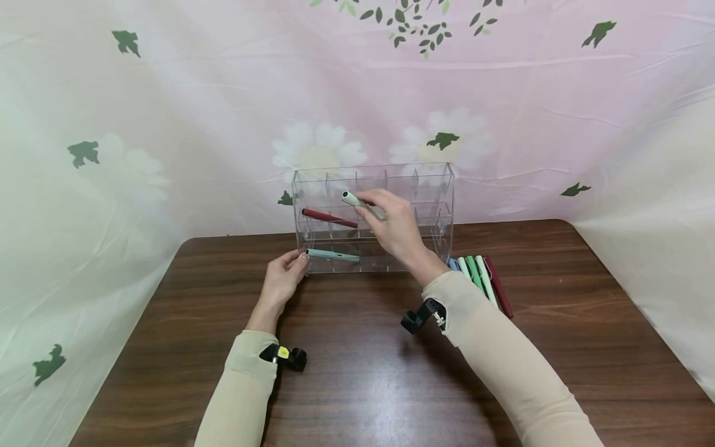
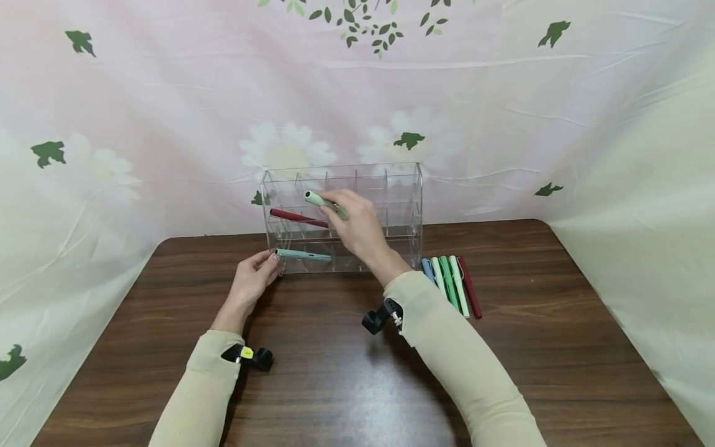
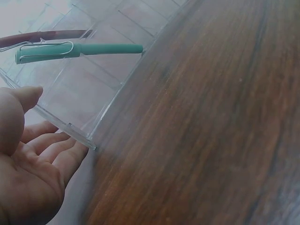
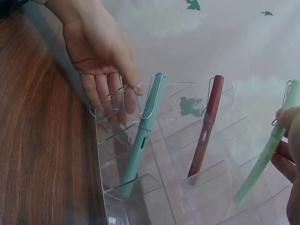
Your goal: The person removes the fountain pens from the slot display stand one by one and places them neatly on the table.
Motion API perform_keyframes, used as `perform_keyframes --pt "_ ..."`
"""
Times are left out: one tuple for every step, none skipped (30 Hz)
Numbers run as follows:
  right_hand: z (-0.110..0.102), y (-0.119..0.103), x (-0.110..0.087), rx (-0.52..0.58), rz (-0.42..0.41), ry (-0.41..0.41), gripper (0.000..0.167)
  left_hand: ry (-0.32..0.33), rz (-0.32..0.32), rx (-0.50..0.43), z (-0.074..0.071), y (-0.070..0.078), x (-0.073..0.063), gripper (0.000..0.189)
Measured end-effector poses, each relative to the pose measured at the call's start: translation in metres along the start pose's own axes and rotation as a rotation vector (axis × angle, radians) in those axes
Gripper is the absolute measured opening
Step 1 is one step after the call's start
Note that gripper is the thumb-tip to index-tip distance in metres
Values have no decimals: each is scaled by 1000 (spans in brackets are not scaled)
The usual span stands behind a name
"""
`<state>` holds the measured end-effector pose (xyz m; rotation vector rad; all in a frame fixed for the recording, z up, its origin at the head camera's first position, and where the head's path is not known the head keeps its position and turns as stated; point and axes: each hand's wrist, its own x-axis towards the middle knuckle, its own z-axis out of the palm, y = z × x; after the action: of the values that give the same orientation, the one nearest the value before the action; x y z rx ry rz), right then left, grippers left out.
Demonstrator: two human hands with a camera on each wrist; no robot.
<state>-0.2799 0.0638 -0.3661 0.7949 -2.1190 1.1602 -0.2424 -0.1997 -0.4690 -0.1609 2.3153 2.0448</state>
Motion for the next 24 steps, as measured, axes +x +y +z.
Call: perform_keyframes --pt "-1 -1 0 3 -2 2 24 -1 -1 2 0 0 0 55" --pt "-2 -2 0 3 -7 4 24 -2 -2 4 0 0 0 55" --pt "-3 -3 0 4 -14 6 24 -3 -2 6 0 0 0 55" --pt "-4 -3 0 3 -22 10 24 -4 -3 7 0 0 0 55" --pt "-5 -4 1 2 -32 14 24 -5 -4 6 0 0 0 55" --pt "-7 -5 1 4 -42 17 24 -5 -4 5 0 0 0 55" --pt "-8 -6 1 4 -50 20 24 -7 -4 2 0 0 0 55" --pt "-9 -6 2 4 -60 23 24 -8 -5 3 0 0 -1 55" --pt "-11 -7 2 6 -68 27 24 -8 -7 2 0 0 -1 55" --pt "-12 -8 2 10 -73 30 25 -8 -7 3 0 0 -1 55" --pt "-13 -8 2 13 -77 32 25 -6 -8 4 0 0 -1 55" --pt "-14 -9 2 16 -77 34 25 -6 -9 5 -1 0 -1 55" --pt "-15 -9 3 21 -77 37 26 -5 -9 7 -1 0 -1 55" --pt "-16 -10 3 27 -79 41 26 -4 -10 7 -1 0 -1 55" --pt "-17 -10 3 28 -78 44 26 -3 -10 5 -1 0 -1 55" --pt "-18 -11 3 30 -78 48 26 -3 -10 4 -1 0 -1 55" --pt "-19 -11 3 30 -80 55 26 -2 -9 1 -1 0 -1 55" --pt "-20 -11 2 31 -82 62 26 -4 -7 0 -1 0 -1 55" --pt "-21 -11 2 33 -85 68 26 -4 -6 -1 -1 0 -1 55" --pt "-23 -12 2 30 -89 76 26 -5 -4 -2 -1 0 0 54" --pt "-24 -12 2 30 -93 83 26 -5 -3 -1 -1 0 0 54" --pt "-26 -12 1 32 -97 89 26 -5 -3 -1 -1 0 0 54" --pt "-27 -12 1 35 -100 95 26 -4 -2 -1 0 0 0 54" --pt "-29 -12 0 37 -103 98 26 -5 -3 -1 0 0 0 54"
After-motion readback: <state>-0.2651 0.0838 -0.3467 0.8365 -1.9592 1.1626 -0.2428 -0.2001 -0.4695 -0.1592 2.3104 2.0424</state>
